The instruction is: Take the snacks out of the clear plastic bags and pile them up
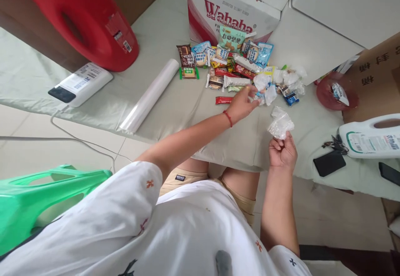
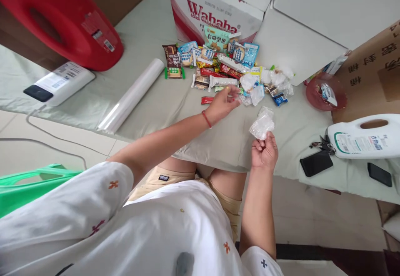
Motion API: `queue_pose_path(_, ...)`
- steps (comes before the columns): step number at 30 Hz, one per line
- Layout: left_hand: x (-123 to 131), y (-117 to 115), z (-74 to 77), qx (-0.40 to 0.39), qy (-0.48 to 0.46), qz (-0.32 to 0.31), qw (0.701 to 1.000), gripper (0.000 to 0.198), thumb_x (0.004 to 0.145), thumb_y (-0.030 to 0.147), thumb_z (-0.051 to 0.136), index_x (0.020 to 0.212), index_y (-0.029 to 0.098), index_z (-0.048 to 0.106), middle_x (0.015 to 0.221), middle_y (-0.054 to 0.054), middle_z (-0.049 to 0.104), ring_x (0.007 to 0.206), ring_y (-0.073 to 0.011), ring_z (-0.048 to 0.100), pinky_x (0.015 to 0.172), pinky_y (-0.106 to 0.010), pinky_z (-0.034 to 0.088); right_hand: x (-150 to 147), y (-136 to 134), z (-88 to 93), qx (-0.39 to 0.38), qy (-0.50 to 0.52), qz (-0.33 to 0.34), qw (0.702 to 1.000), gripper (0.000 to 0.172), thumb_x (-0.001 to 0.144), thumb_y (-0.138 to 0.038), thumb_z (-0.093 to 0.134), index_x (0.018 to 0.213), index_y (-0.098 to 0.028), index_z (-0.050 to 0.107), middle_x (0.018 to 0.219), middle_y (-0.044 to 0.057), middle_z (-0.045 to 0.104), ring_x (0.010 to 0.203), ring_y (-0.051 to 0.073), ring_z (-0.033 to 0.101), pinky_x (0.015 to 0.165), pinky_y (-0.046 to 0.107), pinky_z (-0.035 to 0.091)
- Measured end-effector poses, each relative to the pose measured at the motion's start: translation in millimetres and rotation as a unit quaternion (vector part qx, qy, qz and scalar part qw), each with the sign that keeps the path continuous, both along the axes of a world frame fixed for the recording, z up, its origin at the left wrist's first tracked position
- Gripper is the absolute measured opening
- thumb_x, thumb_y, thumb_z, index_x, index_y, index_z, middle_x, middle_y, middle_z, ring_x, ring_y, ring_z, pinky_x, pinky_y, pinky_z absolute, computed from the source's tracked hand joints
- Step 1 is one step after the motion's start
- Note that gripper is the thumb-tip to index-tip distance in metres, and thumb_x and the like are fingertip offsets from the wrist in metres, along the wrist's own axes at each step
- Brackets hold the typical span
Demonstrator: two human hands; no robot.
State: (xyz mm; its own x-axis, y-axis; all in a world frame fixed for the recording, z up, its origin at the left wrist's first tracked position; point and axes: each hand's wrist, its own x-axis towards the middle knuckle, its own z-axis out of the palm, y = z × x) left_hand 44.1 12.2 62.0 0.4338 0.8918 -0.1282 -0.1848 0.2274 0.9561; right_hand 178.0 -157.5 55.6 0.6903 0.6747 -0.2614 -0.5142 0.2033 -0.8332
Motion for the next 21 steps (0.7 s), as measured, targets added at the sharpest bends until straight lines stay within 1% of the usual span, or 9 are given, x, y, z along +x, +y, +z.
queue_pose_path(2, -12.0, -22.5, -10.4, -0.091, -0.026, -0.12, 0.988, 0.031, 0.086, 0.039, 0.08, 0.101, 0.018, 0.063, 0.105, -0.007, 0.068, 0.087, -0.0138, 0.064, 0.074, -0.026, 0.052, -6.8, -5.6, -3.0, 0.012, 0.034, 0.039, 0.999, 0.034, 0.072, -0.023, 0.09, 0.081, -0.02, 0.058, 0.067, -0.01, 0.046, 0.048, 0.0, 0.035, 0.037, 0.007, 0.031)
queue_pose_path(4, -24.6, -47.1, -23.5, -0.214, -0.065, -0.219, 0.95, 0.048, 0.082, 0.058, 0.08, 0.101, 0.018, 0.064, 0.098, -0.006, 0.068, 0.08, -0.0141, 0.064, 0.067, -0.026, 0.051, -15.8, -10.4, -8.8, 0.002, 0.048, 0.083, 0.995, 0.033, 0.073, -0.025, 0.089, 0.08, -0.02, 0.058, 0.065, -0.01, 0.044, 0.047, 0.0, 0.034, 0.036, 0.007, 0.03)
queue_pose_path(6, -34.1, -67.8, -35.2, -0.254, -0.111, -0.259, 0.925, 0.055, 0.072, 0.061, 0.087, 0.097, 0.016, 0.066, 0.09, -0.005, 0.067, 0.078, -0.0134, 0.063, 0.065, -0.024, 0.049, -25.7, -14.7, -15.6, -0.028, 0.035, 0.111, 0.993, 0.035, 0.07, -0.028, 0.092, 0.079, -0.021, 0.059, 0.064, -0.01, 0.045, 0.046, 0.001, 0.033, 0.036, 0.009, 0.029)
queue_pose_path(9, -42.5, -86.9, -45.5, -0.215, -0.135, -0.197, 0.947, 0.053, 0.063, 0.053, 0.095, 0.084, 0.015, 0.064, 0.079, 0.0, 0.063, 0.073, -0.0095, 0.058, 0.065, -0.021, 0.045, -39.4, -19.9, -23.7, -0.062, -0.006, 0.12, 0.991, 0.041, 0.069, -0.045, 0.094, 0.083, -0.021, 0.064, 0.069, -0.008, 0.054, 0.053, 0.004, 0.045, 0.043, 0.014, 0.039)
queue_pose_path(12, -49.4, -95.0, -48.9, -0.169, -0.1, -0.148, 0.969, 0.055, 0.062, 0.057, 0.093, 0.078, 0.015, 0.061, 0.073, 0.003, 0.059, 0.068, -0.0082, 0.054, 0.063, -0.021, 0.043, -49.0, -21.4, -28.1, -0.07, -0.05, 0.13, 0.988, 0.055, 0.072, -0.071, 0.082, 0.098, -0.024, 0.07, 0.092, -0.001, 0.068, 0.078, 0.012, 0.064, 0.064, 0.024, 0.056)
queue_pose_path(13, -52.1, -96.3, -49.3, -0.153, -0.087, -0.151, 0.973, 0.056, 0.063, 0.06, 0.091, 0.078, 0.015, 0.06, 0.071, 0.004, 0.059, 0.066, -0.008, 0.054, 0.061, -0.022, 0.043, -50.8, -20.8, -29.2, -0.078, -0.071, 0.136, 0.985, 0.058, 0.071, -0.072, 0.083, 0.102, -0.024, 0.071, 0.098, 0.001, 0.071, 0.084, 0.013, 0.066, 0.069, 0.026, 0.057)
queue_pose_path(15, -58.3, -97.2, -49.5, -0.117, -0.065, -0.147, 0.98, 0.056, 0.067, 0.063, 0.087, 0.077, 0.016, 0.059, 0.066, 0.005, 0.056, 0.059, -0.0069, 0.05, 0.057, -0.022, 0.039, -52.0, -18.7, -31.1, -0.098, -0.115, 0.131, 0.98, 0.056, 0.065, -0.061, 0.091, 0.101, -0.023, 0.071, 0.095, 0.0, 0.072, 0.081, 0.013, 0.064, 0.068, 0.025, 0.054)
queue_pose_path(18, -67.0, -95.5, -48.9, -0.103, -0.042, -0.079, 0.991, 0.057, 0.066, 0.063, 0.088, 0.075, 0.018, 0.053, 0.059, 0.009, 0.048, 0.05, -0.0043, 0.039, 0.049, -0.022, 0.03, -49.7, -16.2, -32.3, -0.113, -0.142, 0.083, 0.98, 0.047, 0.061, -0.05, 0.095, 0.089, -0.021, 0.07, 0.075, -0.005, 0.065, 0.064, 0.009, 0.054, 0.057, 0.02, 0.044)
queue_pose_path(21, -72.7, -93.2, -48.3, -0.115, -0.021, -0.018, 0.993, 0.055, 0.065, 0.057, 0.09, 0.075, 0.019, 0.052, 0.058, 0.01, 0.046, 0.048, -0.0038, 0.036, 0.047, -0.022, 0.027, -50.0, -17.7, -30.6, -0.111, -0.132, 0.072, 0.982, 0.044, 0.061, -0.047, 0.095, 0.086, -0.021, 0.07, 0.067, -0.007, 0.059, 0.056, 0.007, 0.045, 0.049, 0.019, 0.035)
